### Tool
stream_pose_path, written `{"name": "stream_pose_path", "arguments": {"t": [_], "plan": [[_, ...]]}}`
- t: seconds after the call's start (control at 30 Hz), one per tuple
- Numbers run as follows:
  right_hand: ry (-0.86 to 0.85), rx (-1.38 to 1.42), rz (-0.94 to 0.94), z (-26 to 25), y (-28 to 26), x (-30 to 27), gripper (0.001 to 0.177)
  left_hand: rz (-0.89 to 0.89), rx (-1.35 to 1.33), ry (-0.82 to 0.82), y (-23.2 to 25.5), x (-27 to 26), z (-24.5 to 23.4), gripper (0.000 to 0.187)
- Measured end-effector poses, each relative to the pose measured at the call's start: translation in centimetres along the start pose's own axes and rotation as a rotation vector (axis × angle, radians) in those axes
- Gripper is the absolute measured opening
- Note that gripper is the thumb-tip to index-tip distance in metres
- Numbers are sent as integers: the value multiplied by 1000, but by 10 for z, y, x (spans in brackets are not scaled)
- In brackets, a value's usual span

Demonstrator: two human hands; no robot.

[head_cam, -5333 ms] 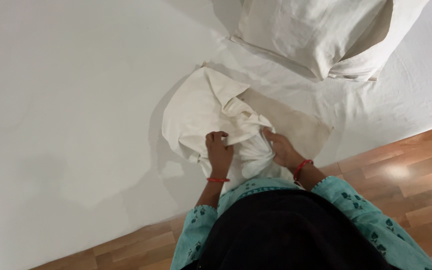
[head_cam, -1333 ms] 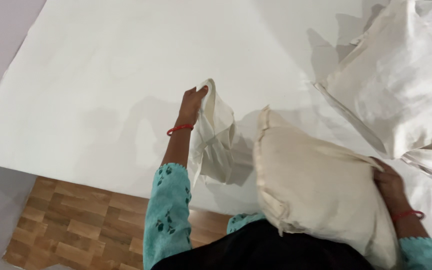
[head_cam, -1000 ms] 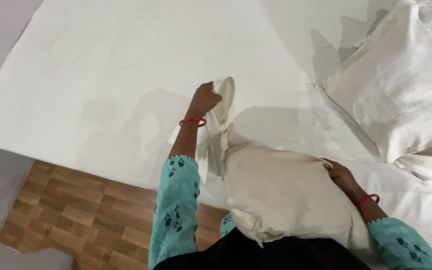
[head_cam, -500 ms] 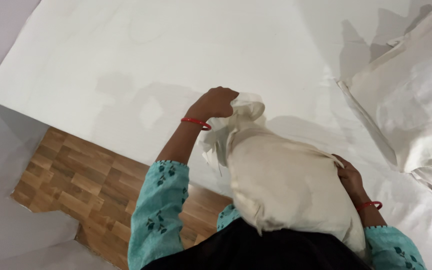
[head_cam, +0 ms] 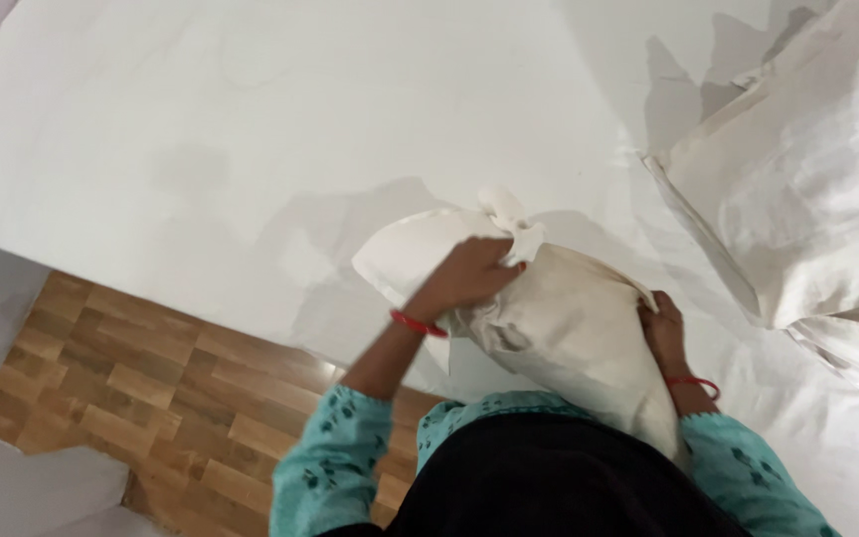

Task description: The person puts pillowcases onto pillows by hand on a bed.

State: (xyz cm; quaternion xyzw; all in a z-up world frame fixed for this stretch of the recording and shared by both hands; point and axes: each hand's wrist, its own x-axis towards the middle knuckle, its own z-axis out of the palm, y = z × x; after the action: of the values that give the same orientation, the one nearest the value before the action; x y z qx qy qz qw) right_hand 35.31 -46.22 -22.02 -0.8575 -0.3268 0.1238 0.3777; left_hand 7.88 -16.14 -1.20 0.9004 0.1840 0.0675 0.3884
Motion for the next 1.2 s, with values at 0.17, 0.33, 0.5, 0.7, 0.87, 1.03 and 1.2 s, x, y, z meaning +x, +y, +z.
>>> {"name": "stream_pose_path", "arguments": {"t": [0.17, 0.33, 0.5, 0.7, 0.87, 1.03, 1.2], "plan": [[-31, -132, -30, 28, -18, 8, 29, -275, -191, 237, -22, -15, 47, 40], [-56, 290, -98, 28, -80, -2, 47, -446, -562, 284, -30, -32, 46, 30], [-301, 148, -631, 40, -211, -18, 109, -361, -509, 309, -19, -22, 52, 29], [-365, 98, -360, 46, -256, -4, 87, -120, -76, 324, 6, -24, 59, 28], [-206, 113, -338, 47, -254, 0, 49, -110, 35, 370, 0, -42, 53, 26], [-155, 122, -333, 53, -247, 8, 40, 6, 110, 644, -11, -71, 64, 22], [-162, 210, -302, 55, -234, 16, 38, -136, 96, 789, -35, -86, 103, 18]]}}
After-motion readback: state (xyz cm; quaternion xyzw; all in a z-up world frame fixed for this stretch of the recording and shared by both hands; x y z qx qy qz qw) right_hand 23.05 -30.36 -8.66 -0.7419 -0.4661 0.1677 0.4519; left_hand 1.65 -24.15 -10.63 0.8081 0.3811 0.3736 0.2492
